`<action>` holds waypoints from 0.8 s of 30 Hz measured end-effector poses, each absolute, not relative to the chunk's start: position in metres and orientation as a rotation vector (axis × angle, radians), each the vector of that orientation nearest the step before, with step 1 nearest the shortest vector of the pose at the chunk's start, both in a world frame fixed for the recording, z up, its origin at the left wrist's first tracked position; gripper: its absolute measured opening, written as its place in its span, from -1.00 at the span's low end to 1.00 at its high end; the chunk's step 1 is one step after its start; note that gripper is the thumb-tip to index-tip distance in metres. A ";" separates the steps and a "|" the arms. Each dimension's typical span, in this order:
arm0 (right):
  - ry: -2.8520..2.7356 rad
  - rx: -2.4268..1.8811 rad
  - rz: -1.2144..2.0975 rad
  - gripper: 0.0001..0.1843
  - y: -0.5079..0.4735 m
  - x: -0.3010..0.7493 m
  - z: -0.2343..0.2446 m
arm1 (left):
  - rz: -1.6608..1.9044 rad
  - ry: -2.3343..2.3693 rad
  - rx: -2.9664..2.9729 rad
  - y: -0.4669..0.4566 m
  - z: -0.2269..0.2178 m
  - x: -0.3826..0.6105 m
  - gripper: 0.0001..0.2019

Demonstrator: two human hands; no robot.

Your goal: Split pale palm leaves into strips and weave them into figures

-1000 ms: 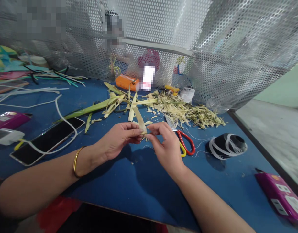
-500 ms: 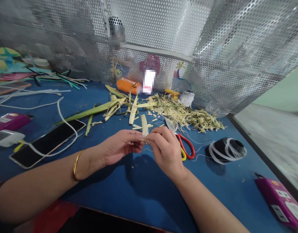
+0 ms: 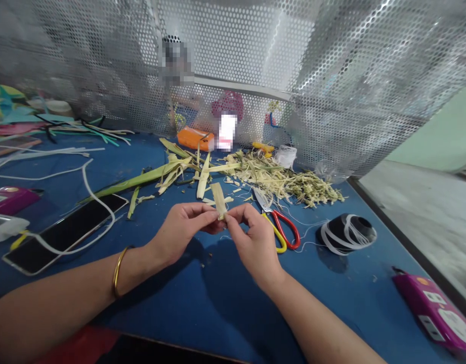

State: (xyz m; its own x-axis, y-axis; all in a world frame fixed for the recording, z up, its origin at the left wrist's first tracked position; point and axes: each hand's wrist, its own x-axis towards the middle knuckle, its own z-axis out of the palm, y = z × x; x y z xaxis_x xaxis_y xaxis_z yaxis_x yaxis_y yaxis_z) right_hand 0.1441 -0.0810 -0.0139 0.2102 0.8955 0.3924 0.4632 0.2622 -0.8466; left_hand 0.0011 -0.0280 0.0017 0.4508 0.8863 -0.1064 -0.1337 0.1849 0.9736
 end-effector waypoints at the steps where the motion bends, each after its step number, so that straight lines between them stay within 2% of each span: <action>1: -1.422 -1.375 0.489 -0.87 -0.081 0.145 -0.013 | 0.842 0.824 1.173 -0.028 0.002 0.001 -0.94; 12: -1.248 -1.297 0.674 -0.90 -0.077 0.147 -0.013 | 0.795 0.825 1.184 -0.026 0.003 0.001 -0.98; 17: -1.222 -1.296 0.679 -0.88 -0.076 0.147 -0.014 | 0.766 0.846 1.316 -0.026 0.002 -0.001 -0.94; 21: -1.324 -1.295 0.588 -0.87 -0.076 0.148 -0.015 | 0.779 0.862 1.306 -0.025 0.002 -0.002 -0.92; 24: -1.532 -1.275 0.371 -0.94 -0.077 0.150 -0.014 | 0.758 0.852 1.153 -0.023 0.002 -0.002 -0.90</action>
State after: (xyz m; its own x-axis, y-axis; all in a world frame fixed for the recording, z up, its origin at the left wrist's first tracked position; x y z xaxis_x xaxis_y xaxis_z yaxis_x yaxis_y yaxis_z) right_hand 0.1503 -0.0767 -0.0139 0.1289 0.8489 0.5126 0.5202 0.3822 -0.7638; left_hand -0.0023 -0.0227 0.0017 0.4804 0.8593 -0.1755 -0.0738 0.2390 0.9682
